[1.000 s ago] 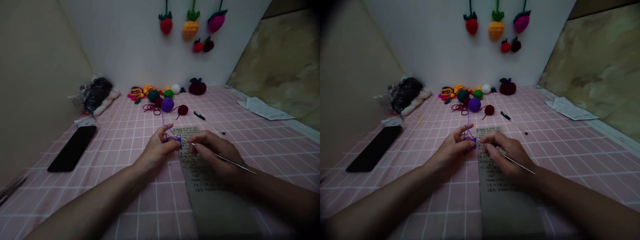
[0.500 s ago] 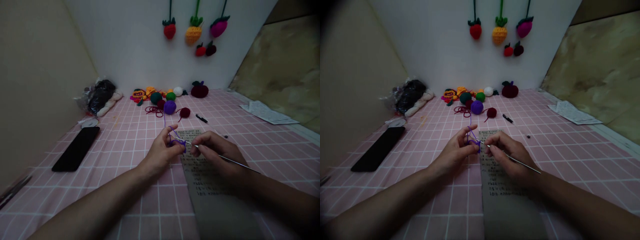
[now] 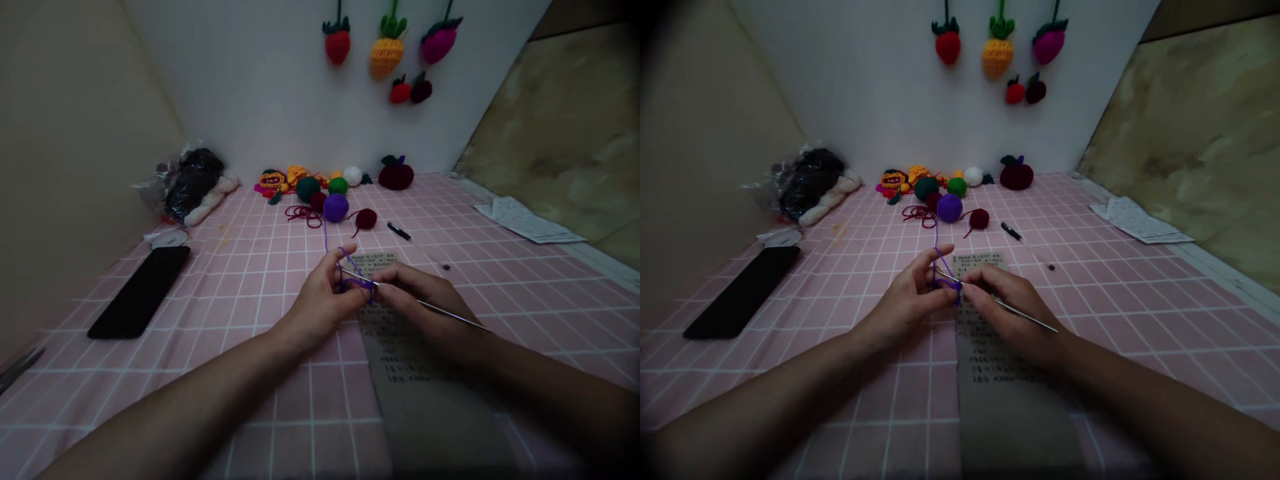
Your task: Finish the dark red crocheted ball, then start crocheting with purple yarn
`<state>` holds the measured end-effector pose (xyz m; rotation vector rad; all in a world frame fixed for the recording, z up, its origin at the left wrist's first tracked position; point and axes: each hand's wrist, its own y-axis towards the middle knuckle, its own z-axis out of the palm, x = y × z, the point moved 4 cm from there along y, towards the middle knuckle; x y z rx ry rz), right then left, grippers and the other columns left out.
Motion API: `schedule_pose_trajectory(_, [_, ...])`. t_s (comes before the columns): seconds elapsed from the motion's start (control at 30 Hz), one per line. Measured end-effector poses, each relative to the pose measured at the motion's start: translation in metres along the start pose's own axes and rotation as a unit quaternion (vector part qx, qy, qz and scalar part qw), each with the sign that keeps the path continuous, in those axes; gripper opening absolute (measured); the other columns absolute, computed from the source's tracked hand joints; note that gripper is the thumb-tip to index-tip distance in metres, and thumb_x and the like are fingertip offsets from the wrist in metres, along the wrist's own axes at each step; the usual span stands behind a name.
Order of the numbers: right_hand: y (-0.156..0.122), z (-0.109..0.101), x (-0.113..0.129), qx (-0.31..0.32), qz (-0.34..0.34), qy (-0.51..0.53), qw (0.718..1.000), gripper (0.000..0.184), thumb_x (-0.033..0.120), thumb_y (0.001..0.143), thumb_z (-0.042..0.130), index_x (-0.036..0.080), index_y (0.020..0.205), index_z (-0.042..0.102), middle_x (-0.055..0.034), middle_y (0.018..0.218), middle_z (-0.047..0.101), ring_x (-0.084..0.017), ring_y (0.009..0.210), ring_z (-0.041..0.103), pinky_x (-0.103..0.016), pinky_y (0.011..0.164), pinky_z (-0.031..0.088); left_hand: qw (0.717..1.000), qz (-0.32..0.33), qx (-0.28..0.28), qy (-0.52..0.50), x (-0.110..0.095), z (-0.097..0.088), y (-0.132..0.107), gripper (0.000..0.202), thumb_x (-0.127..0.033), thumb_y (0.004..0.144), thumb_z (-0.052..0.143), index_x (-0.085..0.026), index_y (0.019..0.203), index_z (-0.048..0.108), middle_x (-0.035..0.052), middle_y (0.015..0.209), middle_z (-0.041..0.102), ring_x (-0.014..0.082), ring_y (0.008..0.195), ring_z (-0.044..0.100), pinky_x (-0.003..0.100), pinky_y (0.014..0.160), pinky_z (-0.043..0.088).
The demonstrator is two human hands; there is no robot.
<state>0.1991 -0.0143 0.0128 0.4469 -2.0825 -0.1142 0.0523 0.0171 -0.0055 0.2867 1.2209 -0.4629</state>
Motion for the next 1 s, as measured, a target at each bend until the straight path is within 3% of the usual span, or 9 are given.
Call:
schedule_pose_trajectory(0.33, [-0.0032,-0.0035,0.0001,-0.05,0.034,0.019,0.998,0.021,0.032,0.092,0.055,0.021,0.074,0.058,0.0024,0.066,0.051,-0.012,0.058,0.044,-0.025,0.052,0.033,1.0,-0.013,-0.019,0.001,-0.0021,0.0012,-0.0007,0.071,-0.013,0.067,0.073,-0.017,0.132,0.045,-0.0023,0.076,0.057,0.0102,0.067,0.052,0.026,0.067,0.039])
schedule_pose_trajectory(1.0, [-0.0015,-0.0006,-0.0067,-0.024,0.068,0.07,0.995,0.027,0.036,0.095,0.052,0.021,0.072,0.054,0.0037,0.069,0.049,-0.01,0.061,0.042,-0.024,0.054,0.033,1.0,-0.005,0.001,0.004,0.0028,-0.0012,0.0039,0.06,-0.009,0.071,0.07,-0.015,0.126,0.048,-0.0014,0.078,0.058,0.0091,0.071,0.053,0.026,0.072,0.041])
